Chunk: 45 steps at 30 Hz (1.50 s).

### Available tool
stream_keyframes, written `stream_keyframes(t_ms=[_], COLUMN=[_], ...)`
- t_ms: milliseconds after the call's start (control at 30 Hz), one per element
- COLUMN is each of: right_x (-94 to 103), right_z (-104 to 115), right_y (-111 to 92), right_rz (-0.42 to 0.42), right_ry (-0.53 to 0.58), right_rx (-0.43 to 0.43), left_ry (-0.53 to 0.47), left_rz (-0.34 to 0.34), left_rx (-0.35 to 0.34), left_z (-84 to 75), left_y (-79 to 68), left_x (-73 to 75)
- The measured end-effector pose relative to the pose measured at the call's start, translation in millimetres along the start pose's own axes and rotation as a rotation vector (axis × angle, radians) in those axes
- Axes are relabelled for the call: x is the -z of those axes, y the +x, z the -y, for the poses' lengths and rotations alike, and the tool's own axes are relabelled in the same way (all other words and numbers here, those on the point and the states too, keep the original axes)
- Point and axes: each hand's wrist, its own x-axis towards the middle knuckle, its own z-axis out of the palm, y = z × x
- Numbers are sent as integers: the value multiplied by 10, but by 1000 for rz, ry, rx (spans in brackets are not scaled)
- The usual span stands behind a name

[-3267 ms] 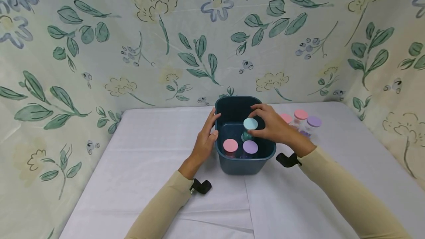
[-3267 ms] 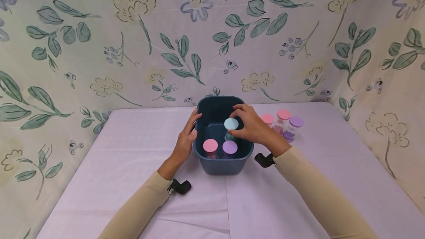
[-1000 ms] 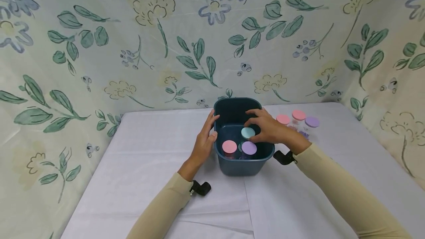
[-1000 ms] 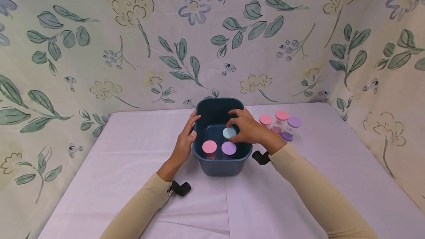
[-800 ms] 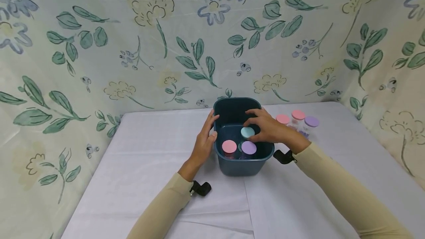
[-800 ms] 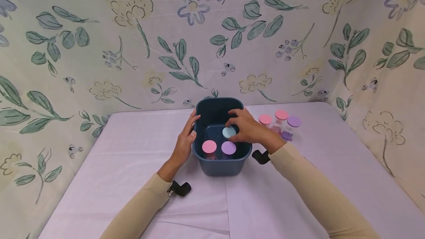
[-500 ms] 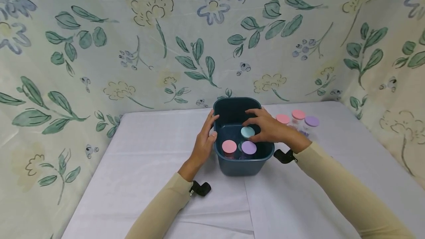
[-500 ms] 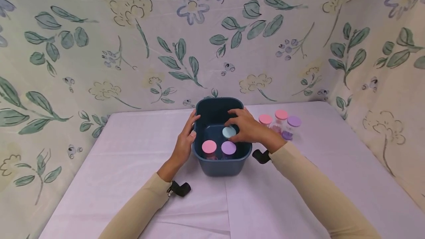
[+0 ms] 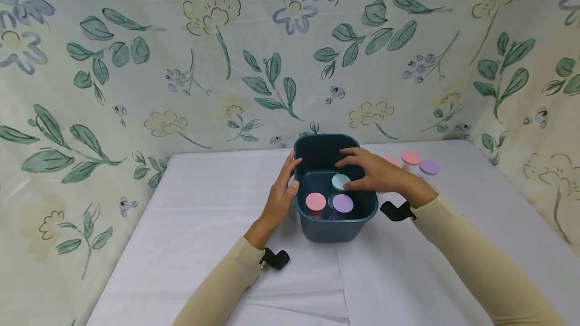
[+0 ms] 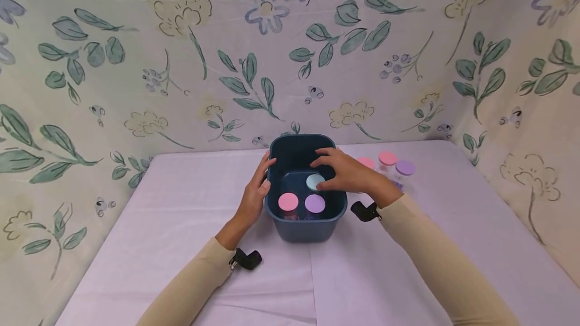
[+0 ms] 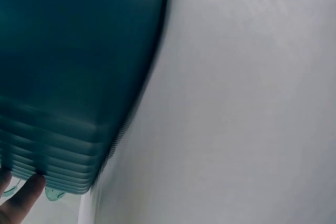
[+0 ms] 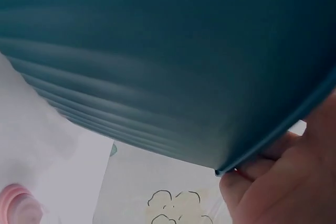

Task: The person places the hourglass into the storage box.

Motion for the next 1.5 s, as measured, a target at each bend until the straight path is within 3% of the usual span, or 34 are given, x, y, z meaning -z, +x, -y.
stream_keyframes(t_ms=[433, 667, 767, 1233, 1500], right_x=[131, 222, 255, 321, 355], right_z=[15, -60, -99, -344, -465], right_y=[-274, -456, -516, -760, -861], right_rz=[-167, -299, -349, -445, -516], right_ry=[90, 111, 131, 173, 178], right_rx=[-24, -25, -34, -151, -197], left_ry=[4, 20, 24, 30, -39], left_rz=[1, -7, -11, 6, 18], left_rx=[-27, -21, -18, 14, 45], left_z=[40, 400, 459, 427, 463], left_y=[8, -24, -22, -16, -12], left_x=[20, -46, -54, -44, -62])
